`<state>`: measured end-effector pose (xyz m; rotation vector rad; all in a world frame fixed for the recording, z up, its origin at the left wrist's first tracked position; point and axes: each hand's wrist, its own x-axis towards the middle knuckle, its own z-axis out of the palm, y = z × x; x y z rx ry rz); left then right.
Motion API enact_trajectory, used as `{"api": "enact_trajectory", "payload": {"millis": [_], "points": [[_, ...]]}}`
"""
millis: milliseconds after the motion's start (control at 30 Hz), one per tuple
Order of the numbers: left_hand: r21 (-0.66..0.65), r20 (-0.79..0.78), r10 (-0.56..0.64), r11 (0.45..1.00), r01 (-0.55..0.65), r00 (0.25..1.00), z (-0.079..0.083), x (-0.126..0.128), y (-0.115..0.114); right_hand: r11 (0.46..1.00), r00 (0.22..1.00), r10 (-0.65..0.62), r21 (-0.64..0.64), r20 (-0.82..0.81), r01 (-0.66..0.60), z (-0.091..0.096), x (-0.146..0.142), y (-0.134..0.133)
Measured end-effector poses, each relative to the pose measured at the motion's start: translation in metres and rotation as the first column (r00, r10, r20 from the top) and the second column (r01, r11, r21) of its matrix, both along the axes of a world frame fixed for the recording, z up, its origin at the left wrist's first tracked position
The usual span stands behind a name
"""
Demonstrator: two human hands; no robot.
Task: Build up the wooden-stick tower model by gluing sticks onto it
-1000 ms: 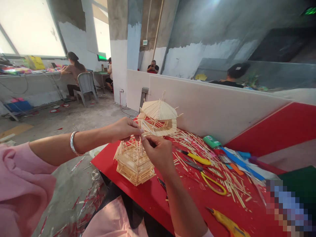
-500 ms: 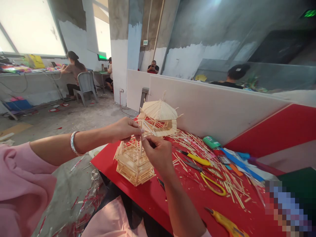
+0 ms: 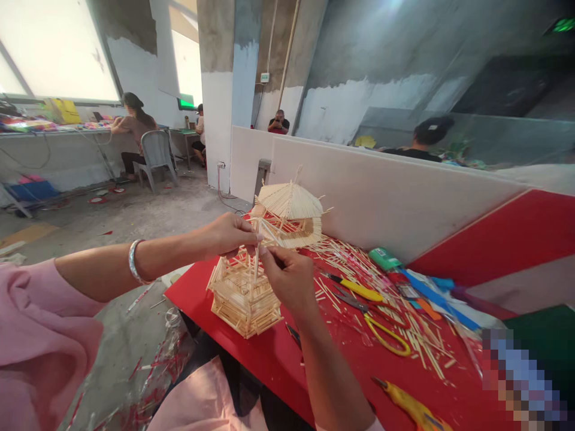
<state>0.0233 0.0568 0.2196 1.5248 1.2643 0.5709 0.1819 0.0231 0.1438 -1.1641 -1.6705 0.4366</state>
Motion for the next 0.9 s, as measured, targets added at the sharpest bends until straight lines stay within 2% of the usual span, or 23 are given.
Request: {"api": "enact_trajectory", "payload": {"millis": [267,533,733,900], "points": [[0.002,-0.033,0.016,1.000,-0.016,0.999,0.004,0.001,-0.003,1.000,0.998,0.002,-0.007,-0.058,-0.003,-0.005,0.010,-0.008],[-0.005,-0.030,0.037,0.999,-0.037,0.999,0.003,0.003,-0.003,1.000,0.995,-0.015,0.014,-0.104,0.016,-0.027,0.013,-0.028],[-0.006,-0.018,0.050,0.999,-0.051,0.999,0.004,0.004,-0.005,0.995,0.995,0.062,-0.072,-0.081,-0.068,-0.033,0.007,-0.036],[0.002,-0.025,0.057,0.998,-0.057,0.998,0.003,0.004,-0.004,0.995,0.994,0.072,-0.062,-0.084,-0.077,-0.036,0.002,-0.036]]}}
